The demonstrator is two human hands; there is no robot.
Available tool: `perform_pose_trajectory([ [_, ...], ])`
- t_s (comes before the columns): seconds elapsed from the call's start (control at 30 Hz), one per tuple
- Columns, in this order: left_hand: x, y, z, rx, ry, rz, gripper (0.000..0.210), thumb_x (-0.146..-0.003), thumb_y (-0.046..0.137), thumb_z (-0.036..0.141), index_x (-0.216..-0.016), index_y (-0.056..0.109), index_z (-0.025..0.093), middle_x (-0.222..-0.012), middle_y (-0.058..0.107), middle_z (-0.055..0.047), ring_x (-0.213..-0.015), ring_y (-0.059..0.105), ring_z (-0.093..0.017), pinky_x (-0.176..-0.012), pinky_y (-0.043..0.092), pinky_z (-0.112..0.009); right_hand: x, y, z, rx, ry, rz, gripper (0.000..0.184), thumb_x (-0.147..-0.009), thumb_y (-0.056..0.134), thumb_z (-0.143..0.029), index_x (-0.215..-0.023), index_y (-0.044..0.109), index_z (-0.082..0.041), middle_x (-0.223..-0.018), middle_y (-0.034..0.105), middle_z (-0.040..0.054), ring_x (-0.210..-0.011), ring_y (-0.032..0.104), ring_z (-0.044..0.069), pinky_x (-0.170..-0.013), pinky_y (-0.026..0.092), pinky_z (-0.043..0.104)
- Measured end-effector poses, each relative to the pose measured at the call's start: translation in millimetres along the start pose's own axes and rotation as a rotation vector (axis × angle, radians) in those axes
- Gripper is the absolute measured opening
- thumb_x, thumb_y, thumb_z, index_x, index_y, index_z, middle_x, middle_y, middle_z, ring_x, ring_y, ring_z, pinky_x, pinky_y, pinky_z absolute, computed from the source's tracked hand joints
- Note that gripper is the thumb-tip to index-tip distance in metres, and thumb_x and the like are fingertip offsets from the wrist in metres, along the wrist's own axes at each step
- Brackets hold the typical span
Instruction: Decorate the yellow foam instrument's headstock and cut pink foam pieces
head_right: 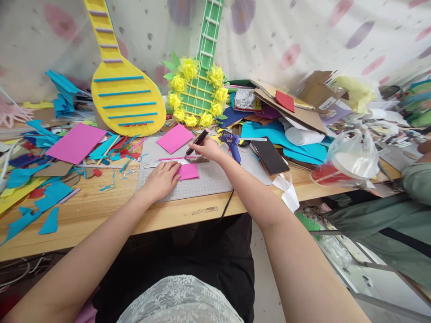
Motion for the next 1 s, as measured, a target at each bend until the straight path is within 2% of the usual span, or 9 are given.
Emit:
perform_pose_trajectory([
  [0.17,0,-0.6,0,-0.007,0.003,0.004,0.039,-0.092,0.038,0.03,-0.125,0.051,0.014,-0.126,0.054,-0.011,-0.11,0.048,-0.025,-0.098,0.036,-0.038,3,-25,2,0.098,0.037,-0.006,0.02,-0.074,0.063,-0.034,-0.075,0.056,-0.015,-0.053,0.054,-0.0019,-0.047,0.047,0.009,-0.051,0.038,0.023],
  [0.3,0,-0.1,0,-0.02,0.006,0.002,0.039,-0.092,0.037,0.03,-0.125,0.051,0.013,-0.126,0.054,-0.011,-0.109,0.048,-0.025,-0.098,0.036,-0.038,9,-38,-6,0.194,-0.004,0.145,0.02,-0.072,0.064,-0.034,-0.077,0.059,-0.015,-0.062,0.059,0.0014,-0.056,0.053,0.011,-0.056,0.04,0.025],
  [0.37,0,-0.2,0,-0.027,0.006,-0.004,0.04,-0.092,0.037,0.03,-0.125,0.051,0.012,-0.126,0.054,-0.011,-0.109,0.048,-0.025,-0.098,0.036,-0.038,13,-35,-12,0.153,-0.071,0.151,0.022,-0.077,0.059,-0.037,-0.083,0.06,-0.016,-0.065,0.06,0.0018,-0.058,0.055,0.013,-0.058,0.041,0.025],
  [0.43,0,-0.4,0,-0.032,0.008,-0.009,0.041,-0.092,0.036,0.031,-0.126,0.05,0.011,-0.126,0.054,-0.012,-0.109,0.047,-0.025,-0.098,0.036,-0.038,19,-27,-16,0.139,-0.127,0.097,0.024,-0.082,0.052,-0.038,-0.091,0.059,-0.017,-0.068,0.062,0.0018,-0.06,0.058,0.014,-0.06,0.043,0.026],
  [0.5,-1,-0.2,0,-0.039,0.009,-0.015,0.042,-0.092,0.036,0.031,-0.126,0.05,0.01,-0.126,0.054,-0.012,-0.108,0.047,-0.025,-0.098,0.036,-0.038,26,-21,-16,0.23,-0.173,0.034,0.023,-0.084,0.048,-0.035,-0.097,0.058,-0.019,-0.074,0.065,0.0024,-0.067,0.06,0.015,-0.065,0.043,0.027],
  [0.57,-1,0.4,0,-0.044,0.011,-0.02,0.042,-0.092,0.037,0.031,-0.126,0.05,0.01,-0.126,0.054,-0.012,-0.108,0.047,-0.026,-0.098,0.036,-0.038,32,-14,-15,0.375,-0.229,-0.054,0.024,-0.082,0.052,-0.031,-0.102,0.057,-0.02,-0.084,0.067,0.0038,-0.076,0.061,0.017,-0.07,0.043,0.028],
  [0.7,-2,1.4,-1,-0.049,0.016,-0.022,0.043,-0.091,0.04,0.031,-0.127,0.05,0.01,-0.126,0.054,-0.013,-0.107,0.047,-0.026,-0.098,0.036,-0.038,41,-3,-9,0.589,-0.348,-0.239,0.037,-0.075,0.062,-0.025,-0.11,0.052,-0.018,-0.098,0.064,0.0073,-0.089,0.057,0.021,-0.075,0.041,0.03],
  [0.9,-2,1.7,-1,-0.066,0.014,-0.033,0.043,-0.091,0.039,0.032,-0.127,0.05,0.01,-0.127,0.053,-0.013,-0.108,0.048,-0.026,-0.099,0.035,-0.039,42,4,-5,0.727,-0.401,-0.237,0.028,-0.08,0.051,-0.016,-0.108,0.053,-0.016,-0.094,0.062,0.0084,-0.088,0.054,0.021,-0.076,0.037,0.03],
  [1.0,-1,2.4,-1,-0.062,-0.006,-0.036,0.045,-0.091,0.039,0.032,-0.129,0.048,0.011,-0.129,0.052,-0.012,-0.11,0.047,-0.027,-0.1,0.035,-0.039,43,6,-7,0.83,-0.426,-0.268,0.04,-0.071,0.057,-0.01,-0.11,0.052,-0.016,-0.099,0.061,0.0092,-0.089,0.054,0.022,-0.074,0.036,0.029],
])
Point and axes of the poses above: each hand's wrist, its own x-axis away from the middle knuckle, its own y-axis out of the palm, z = x × y, the point moved 5 cm from there along -x, towards the middle knuckle
